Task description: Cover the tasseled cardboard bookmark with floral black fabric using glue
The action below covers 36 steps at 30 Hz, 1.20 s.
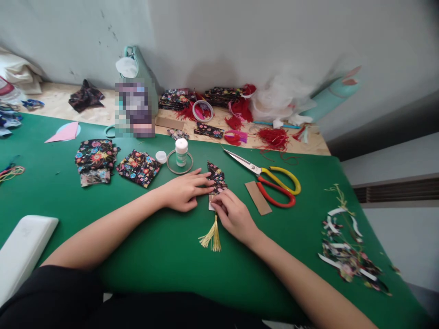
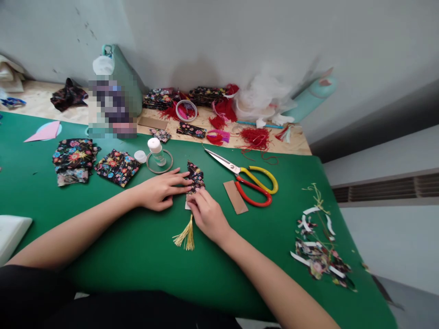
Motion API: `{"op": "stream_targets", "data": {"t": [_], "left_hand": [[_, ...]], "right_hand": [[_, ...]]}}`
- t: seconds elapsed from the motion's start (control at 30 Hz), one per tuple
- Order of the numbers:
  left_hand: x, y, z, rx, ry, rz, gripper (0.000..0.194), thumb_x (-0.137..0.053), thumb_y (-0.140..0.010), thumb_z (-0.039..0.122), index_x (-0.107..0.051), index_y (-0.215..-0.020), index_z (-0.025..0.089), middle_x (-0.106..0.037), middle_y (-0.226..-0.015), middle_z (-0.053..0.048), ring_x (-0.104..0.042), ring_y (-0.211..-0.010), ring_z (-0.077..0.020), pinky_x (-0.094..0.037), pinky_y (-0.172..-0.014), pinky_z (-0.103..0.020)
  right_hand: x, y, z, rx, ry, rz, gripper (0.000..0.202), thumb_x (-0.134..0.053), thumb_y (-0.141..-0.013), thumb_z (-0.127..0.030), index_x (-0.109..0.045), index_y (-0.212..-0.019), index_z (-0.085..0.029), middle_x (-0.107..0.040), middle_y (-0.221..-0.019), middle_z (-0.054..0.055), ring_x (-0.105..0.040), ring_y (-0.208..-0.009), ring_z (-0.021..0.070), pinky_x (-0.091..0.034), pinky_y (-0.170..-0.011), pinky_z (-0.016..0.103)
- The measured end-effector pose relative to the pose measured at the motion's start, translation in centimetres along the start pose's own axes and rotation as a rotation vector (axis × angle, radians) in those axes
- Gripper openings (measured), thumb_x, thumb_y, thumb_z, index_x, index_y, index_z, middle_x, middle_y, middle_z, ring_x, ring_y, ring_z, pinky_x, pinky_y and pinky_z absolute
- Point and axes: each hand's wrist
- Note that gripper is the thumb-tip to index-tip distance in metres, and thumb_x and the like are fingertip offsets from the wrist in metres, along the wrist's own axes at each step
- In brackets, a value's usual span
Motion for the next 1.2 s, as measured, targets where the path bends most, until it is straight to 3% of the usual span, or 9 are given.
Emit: {"op": "stream_targets", "data": {"t": [0.2, 0.67, 1.0, 1.2], "left_hand": [[0.0, 0.0, 0.0, 0.001, -0.004, -0.006, 0.058, -0.049, -0.070, 0.011, -0.049, -0.128, 0.009, -0.049, -0.133, -0.017, -0.030, -0.134, -0.0309, -0.020, -0.111, -0.054], [0.0, 0.0, -0.1, -0.003, -0.014, -0.010, 0.057, -0.047, -0.072, 0.012, -0.048, -0.128, 0.011, -0.049, -0.133, -0.015, -0.030, -0.135, -0.0301, -0.018, -0.112, -0.053], [0.0, 0.0, 0.0, 0.006, -0.031, -0.005, 0.057, -0.047, -0.071, 0.014, -0.048, -0.128, 0.013, -0.049, -0.133, -0.014, -0.030, -0.135, -0.0292, -0.018, -0.112, -0.052], [-0.6, -0.6, 1.2, 0.079, -0.060, 0.121, 0.041, -0.049, -0.077, 0.018, -0.058, -0.116, 0.011, -0.058, -0.122, -0.014, -0.040, -0.129, -0.0291, -0.019, -0.113, -0.051]], "right_hand": [[0.0, -0.1, 0.1, 0.010, 0.014, 0.004, 0.011, -0.044, -0.090, -0.014, -0.053, -0.087, -0.019, -0.054, -0.082, 0.005, -0.055, -0.076, 0.0163, -0.049, -0.071, 0.028], [-0.6, -0.2, 0.6, 0.081, 0.377, -0.091, 0.019, -0.035, -0.092, -0.016, -0.051, -0.082, -0.016, -0.052, -0.078, 0.007, -0.054, -0.064, 0.0161, -0.044, -0.052, 0.025], [-0.2, -0.1, 0.5, 0.016, 0.129, -0.006, 0.013, -0.036, -0.089, -0.011, -0.042, -0.083, -0.021, -0.047, -0.083, 0.005, -0.051, -0.071, 0.0164, -0.046, -0.059, 0.027], [0.2, -0.3, 0.6, -0.088, -0.037, 0.098, 0.012, -0.037, -0.089, -0.011, -0.040, -0.084, -0.022, -0.046, -0.084, 0.004, -0.050, -0.076, 0.0172, -0.046, -0.068, 0.031]]}}
Point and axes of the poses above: each hand's wrist, its own y-axis away from the middle knuckle, its own x-axis out of the back of the hand, z = x × y
